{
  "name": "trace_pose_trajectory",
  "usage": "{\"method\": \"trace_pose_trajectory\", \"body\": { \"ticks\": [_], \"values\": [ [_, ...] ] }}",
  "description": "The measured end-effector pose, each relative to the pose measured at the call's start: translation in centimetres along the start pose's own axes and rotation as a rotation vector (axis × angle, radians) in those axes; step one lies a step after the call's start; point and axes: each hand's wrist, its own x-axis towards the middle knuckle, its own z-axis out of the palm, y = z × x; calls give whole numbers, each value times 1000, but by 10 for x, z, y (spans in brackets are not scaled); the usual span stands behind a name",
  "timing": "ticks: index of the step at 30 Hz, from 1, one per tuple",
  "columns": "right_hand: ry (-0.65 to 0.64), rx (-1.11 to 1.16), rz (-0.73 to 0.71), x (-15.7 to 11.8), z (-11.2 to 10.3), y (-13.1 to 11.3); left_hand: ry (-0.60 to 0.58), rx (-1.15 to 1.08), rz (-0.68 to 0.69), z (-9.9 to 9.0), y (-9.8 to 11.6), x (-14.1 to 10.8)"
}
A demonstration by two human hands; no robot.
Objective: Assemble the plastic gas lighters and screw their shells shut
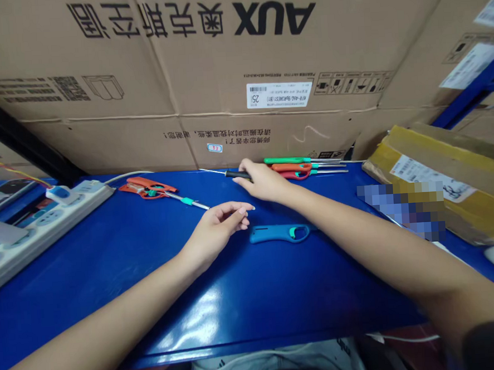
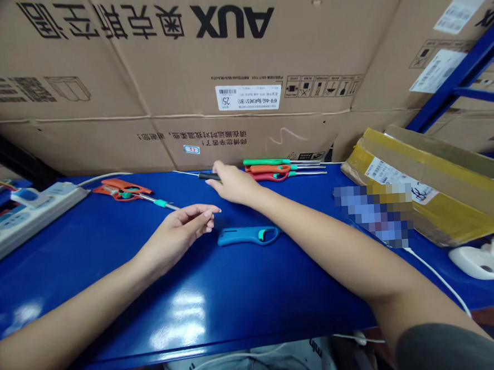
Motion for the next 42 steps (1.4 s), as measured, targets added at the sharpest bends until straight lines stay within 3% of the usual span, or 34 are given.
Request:
{"method": "trace_pose_trajectory", "body": {
  "ticks": [5,6,8,11,14,18,22,25,34,42],
  "values": [
    [193,217,62,-67,-50,7,40,-219,-168,9,3,-5],
    [212,421,134,-79,-56,9,48,-256,-194,12,4,-6],
    [245,790,235,-97,-60,12,69,-325,-231,16,8,-8],
    [406,982,287,-113,-55,14,107,-408,-271,20,10,-9],
    [517,828,225,-125,-47,9,147,-475,-309,19,9,-8],
    [603,232,-26,-149,-46,0,188,-562,-374,15,8,-7],
    [412,-7,-513,-165,-47,-2,194,-618,-436,16,10,-11],
    [397,-32,-702,-163,-47,-4,216,-658,-447,19,13,-13],
    [353,-91,-609,-150,-51,-12,279,-762,-431,18,11,-9],
    [422,85,-423,-144,-36,-7,347,-776,-363,16,11,-2]
  ]
}}
